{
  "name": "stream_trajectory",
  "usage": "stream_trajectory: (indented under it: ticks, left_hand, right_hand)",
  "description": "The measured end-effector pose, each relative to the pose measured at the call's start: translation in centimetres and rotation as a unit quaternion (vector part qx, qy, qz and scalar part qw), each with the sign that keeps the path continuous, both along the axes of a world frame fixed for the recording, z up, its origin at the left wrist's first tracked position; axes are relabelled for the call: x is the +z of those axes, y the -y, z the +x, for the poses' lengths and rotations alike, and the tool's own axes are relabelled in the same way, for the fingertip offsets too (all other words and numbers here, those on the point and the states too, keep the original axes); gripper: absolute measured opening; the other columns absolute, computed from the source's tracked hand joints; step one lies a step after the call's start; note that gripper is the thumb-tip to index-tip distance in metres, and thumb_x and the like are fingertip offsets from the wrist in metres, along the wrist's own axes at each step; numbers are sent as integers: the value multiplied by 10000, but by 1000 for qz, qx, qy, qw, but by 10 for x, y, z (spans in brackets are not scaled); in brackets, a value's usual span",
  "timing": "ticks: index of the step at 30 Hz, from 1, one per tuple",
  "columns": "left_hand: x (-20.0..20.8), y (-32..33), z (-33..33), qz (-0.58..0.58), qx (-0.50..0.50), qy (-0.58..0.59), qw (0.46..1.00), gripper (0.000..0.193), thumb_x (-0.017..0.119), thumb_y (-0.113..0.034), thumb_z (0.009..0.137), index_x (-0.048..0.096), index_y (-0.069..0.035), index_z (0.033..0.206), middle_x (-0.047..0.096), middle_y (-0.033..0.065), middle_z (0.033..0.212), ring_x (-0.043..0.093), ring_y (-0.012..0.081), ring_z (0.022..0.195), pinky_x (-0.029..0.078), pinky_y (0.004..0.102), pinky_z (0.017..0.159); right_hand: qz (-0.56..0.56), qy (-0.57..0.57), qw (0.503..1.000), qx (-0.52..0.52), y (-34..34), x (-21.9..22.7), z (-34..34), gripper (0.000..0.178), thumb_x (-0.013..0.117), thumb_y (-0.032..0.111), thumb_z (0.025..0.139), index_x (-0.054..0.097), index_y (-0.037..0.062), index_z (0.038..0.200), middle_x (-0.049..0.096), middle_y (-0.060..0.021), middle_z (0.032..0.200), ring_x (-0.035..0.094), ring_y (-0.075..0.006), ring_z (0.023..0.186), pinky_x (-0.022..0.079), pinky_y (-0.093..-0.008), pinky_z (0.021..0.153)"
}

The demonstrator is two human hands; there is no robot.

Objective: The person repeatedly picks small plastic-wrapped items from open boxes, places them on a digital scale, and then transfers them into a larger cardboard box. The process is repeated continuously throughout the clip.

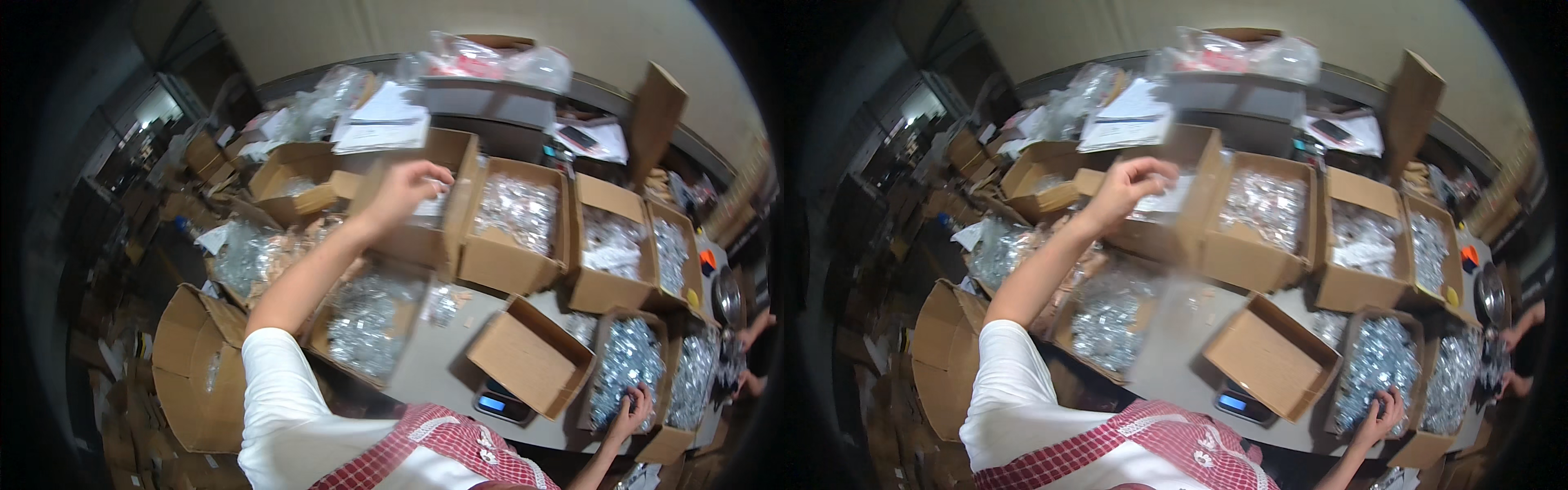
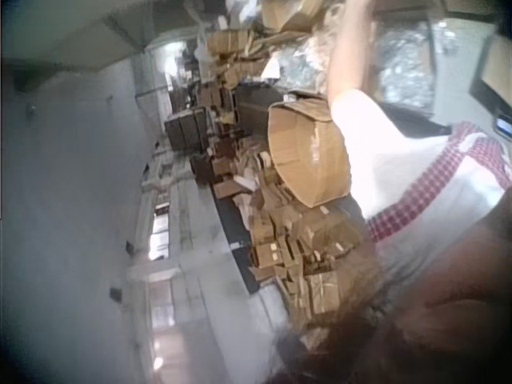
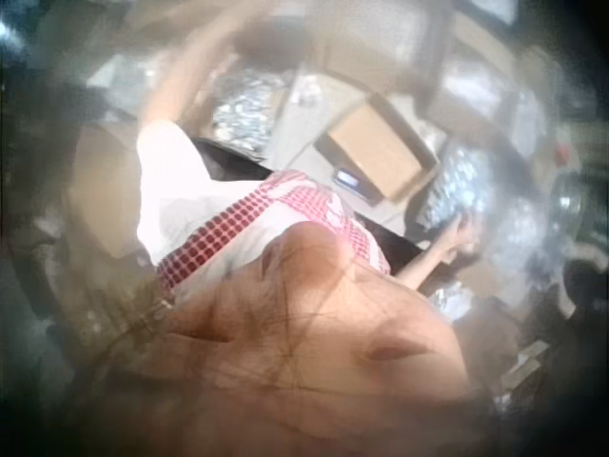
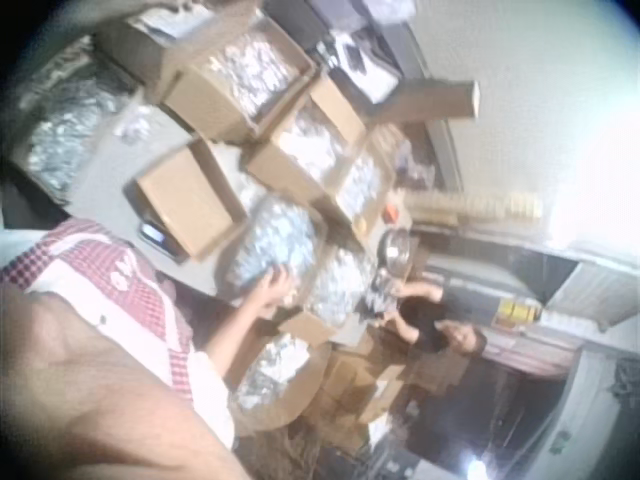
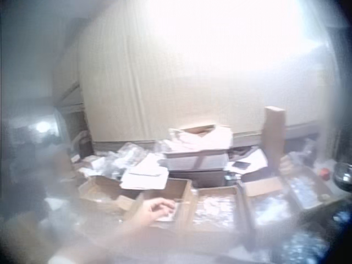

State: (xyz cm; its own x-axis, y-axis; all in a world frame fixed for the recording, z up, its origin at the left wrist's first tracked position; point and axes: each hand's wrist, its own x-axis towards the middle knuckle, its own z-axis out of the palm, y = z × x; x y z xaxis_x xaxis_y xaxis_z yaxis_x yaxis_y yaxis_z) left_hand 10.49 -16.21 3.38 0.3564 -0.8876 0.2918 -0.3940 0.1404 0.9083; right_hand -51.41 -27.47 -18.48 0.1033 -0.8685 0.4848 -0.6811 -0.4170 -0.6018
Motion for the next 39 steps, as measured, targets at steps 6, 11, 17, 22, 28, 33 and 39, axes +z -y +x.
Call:
stream_trajectory:
  ticks: [6, 11, 17, 22, 28, 33, 39]
  left_hand:
    - [-13, -53, 293, 52, 262, 198, 943, 170, 625, -52, 851, 748, -20, 964, 734, 43, 871, 678, 115, 829, 529, 272, 747]
    - [-93, -72, 449, 470, 282, 341, 763, 345, 675, -205, 752, 749, -73, 1061, 724, 184, 1094, 693, 369, 1034, 553, 419, 895]
    - [-127, -84, 498, 628, 89, 418, 651, 727, 673, -199, 758, 504, -203, 1465, 548, 214, 1401, 509, 357, 1319, 441, 408, 1090]
    - [-162, -78, 489, 684, 17, 488, 541, 692, 660, -194, 777, 530, -272, 1452, 428, 203, 1491, 303, 393, 1443, 386, 488, 1132]
    - [-176, -87, 475, 635, 63, 508, 579, 433, 684, -131, 742, 724, -100, 1173, 594, 203, 1301, 518, 356, 1244, 475, 439, 1045]
    - [-133, -124, 483, 390, 294, 384, 784, 223, 794, -258, 740, 688, -67, 783, 686, 98, 783, 653, 247, 766, 504, 407, 668]
    - [-34, -112, 445, -31, 335, -144, 931, 271, 763, -179, 840, 564, -162, 656, 547, -43, 687, 504, 89, 617, 354, 290, 528]
  right_hand:
    - [-59, -128, 990, -5, 19, -29, -4, 104, 580, 77, 788, 637, 48, 870, 632, -138, 1275, 515, -325, 1213, 344, -450, 1071]
    - [-50, -141, 988, -23, 16, -41, -18, 153, 569, 166, 853, 638, 33, 883, 621, -157, 1317, 509, -331, 1248, 321, -455, 1091]
    - [-75, -267, 960, -49, 13, -29, -12, 186, 558, 179, 913, 655, 24, 949, 610, -174, 1329, 557, -362, 1170, 406, -460, 1023]
    - [-122, -344, 925, -102, 16, -28, -19, 322, 621, 316, 913, 707, 11, 973, 665, -213, 1197, 605, -407, 1113, 451, -522, 1003]
    - [-116, -328, 932, -102, 16, -43, -32, 210, 551, 181, 910, 648, 22, 1007, 605, -167, 1339, 558, -360, 1174, 410, -456, 999]
    - [-107, -324, 936, -84, 15, -42, -37, 234, 561, 193, 894, 655, 39, 1043, 613, -142, 1329, 583, -372, 1138, 426, -464, 956]
    - [-56, -208, 974, -75, 9, -37, -22, 172, 579, 180, 897, 666, 54, 974, 599, -122, 1349, 551, -326, 1180, 377, -447, 1023]
